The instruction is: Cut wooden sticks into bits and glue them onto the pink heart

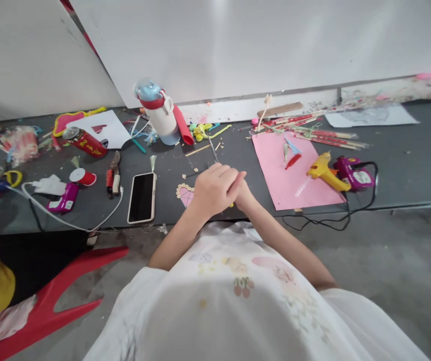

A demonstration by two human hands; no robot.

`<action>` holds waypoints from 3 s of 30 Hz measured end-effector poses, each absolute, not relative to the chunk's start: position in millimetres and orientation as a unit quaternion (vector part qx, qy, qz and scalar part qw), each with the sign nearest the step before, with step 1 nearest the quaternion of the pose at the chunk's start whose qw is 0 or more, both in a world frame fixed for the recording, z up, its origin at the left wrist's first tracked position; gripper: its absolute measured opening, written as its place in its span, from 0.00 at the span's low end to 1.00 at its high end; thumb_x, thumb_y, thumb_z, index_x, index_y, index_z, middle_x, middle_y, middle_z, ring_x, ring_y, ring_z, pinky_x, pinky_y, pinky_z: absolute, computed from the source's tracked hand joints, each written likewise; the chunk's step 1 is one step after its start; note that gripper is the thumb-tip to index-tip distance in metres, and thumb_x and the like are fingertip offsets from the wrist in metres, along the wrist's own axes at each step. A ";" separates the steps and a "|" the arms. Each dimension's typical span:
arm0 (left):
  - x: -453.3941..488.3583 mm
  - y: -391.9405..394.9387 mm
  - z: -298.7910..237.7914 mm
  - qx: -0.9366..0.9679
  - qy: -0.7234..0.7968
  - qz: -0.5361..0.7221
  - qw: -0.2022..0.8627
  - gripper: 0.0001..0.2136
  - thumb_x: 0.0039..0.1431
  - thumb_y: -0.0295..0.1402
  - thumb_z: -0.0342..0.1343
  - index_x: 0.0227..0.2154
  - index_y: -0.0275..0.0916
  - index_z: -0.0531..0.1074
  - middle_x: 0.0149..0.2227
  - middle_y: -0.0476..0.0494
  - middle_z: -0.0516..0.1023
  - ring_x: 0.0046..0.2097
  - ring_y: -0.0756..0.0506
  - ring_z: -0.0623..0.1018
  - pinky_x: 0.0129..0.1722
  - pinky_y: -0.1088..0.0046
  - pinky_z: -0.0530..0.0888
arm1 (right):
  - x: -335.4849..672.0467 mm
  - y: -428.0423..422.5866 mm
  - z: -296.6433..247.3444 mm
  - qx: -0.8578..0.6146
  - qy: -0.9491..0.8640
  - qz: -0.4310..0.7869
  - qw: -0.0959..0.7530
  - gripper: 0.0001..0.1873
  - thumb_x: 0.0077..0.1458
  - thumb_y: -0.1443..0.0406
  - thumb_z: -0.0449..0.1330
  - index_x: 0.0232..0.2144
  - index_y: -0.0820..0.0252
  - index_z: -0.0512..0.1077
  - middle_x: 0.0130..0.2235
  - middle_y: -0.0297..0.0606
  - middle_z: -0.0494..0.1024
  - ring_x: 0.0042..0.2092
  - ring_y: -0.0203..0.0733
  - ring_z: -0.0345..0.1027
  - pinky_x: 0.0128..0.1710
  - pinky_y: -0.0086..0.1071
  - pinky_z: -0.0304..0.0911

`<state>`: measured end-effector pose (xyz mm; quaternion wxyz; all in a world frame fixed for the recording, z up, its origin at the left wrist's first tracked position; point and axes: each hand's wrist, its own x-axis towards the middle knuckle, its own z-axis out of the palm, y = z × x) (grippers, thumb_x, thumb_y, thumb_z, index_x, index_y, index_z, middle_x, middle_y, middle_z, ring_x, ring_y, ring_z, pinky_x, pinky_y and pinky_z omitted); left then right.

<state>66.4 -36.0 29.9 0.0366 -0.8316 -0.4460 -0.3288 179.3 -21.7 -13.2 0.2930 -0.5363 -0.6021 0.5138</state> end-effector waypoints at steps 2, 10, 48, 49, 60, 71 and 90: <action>49.5 -51.3 27.3 -0.810 -0.468 -0.353 0.040 0.18 0.67 0.36 0.42 0.20 0.40 0.61 0.21 0.48 0.66 0.29 0.48 0.66 0.31 0.70 0.61 | 174.9 -28.6 -22.7 -0.541 -0.538 0.556 0.329 0.23 0.58 0.48 0.51 0.28 0.64 0.66 0.24 0.32 0.69 0.27 0.33 0.66 0.28 0.29 0.67; 8.0 -101.0 1.9 -0.748 -0.551 -0.367 -0.039 0.19 0.66 0.38 0.43 0.20 0.40 0.65 0.21 0.48 0.69 0.28 0.49 0.68 0.31 0.72 0.63 | 179.8 -62.0 -31.2 -0.507 -0.387 0.651 0.412 0.28 0.37 0.43 0.67 0.27 0.59 0.66 0.21 0.27 0.66 0.19 0.29 0.61 0.20 0.28 0.67; -101.7 -99.9 16.6 -0.793 -0.575 -0.181 -0.089 0.17 0.67 0.38 0.41 0.27 0.39 0.69 0.30 0.45 0.75 0.37 0.46 0.73 0.37 0.70 0.66 | 134.8 -31.0 -4.4 -0.507 -0.344 0.689 0.388 0.23 0.39 0.51 0.71 0.25 0.63 0.69 0.20 0.30 0.68 0.18 0.29 0.61 0.16 0.25 0.65; -96.0 -94.9 18.6 -0.795 -0.574 -0.176 -0.084 0.16 0.67 0.38 0.41 0.29 0.39 0.69 0.31 0.45 0.75 0.37 0.46 0.73 0.37 0.70 0.66 | 138.8 -28.7 -6.4 -0.509 -0.342 0.690 0.385 0.24 0.38 0.51 0.71 0.25 0.63 0.68 0.20 0.30 0.68 0.18 0.29 0.61 0.16 0.25 0.65; -8.9 -69.8 44.5 -0.805 -0.576 -0.133 -0.058 0.11 0.66 0.37 0.43 0.37 0.40 0.69 0.34 0.46 0.76 0.39 0.46 0.73 0.37 0.70 0.66 | 202.3 -21.9 -17.1 -0.519 -0.351 0.687 0.368 0.26 0.32 0.49 0.72 0.24 0.60 0.67 0.20 0.29 0.69 0.18 0.29 0.61 0.16 0.26 0.64; 63.9 -39.0 35.4 -0.727 -0.646 -0.224 0.067 0.08 0.64 0.33 0.47 0.40 0.39 0.70 0.39 0.42 0.75 0.43 0.43 0.71 0.45 0.66 0.68 | 267.7 -11.4 -31.6 -0.530 -0.665 0.464 0.247 0.14 0.53 0.53 0.56 0.30 0.57 0.67 0.22 0.29 0.70 0.23 0.34 0.63 0.23 0.28 0.54; 66.8 27.2 7.7 -0.794 -0.562 -0.231 -0.026 0.12 0.63 0.30 0.46 0.37 0.39 0.75 0.37 0.42 0.79 0.41 0.46 0.74 0.43 0.69 0.70 | 282.4 -3.2 -26.0 -0.551 -0.664 0.459 0.212 0.14 0.49 0.55 0.59 0.35 0.58 0.69 0.26 0.32 0.74 0.26 0.35 0.65 0.27 0.28 0.57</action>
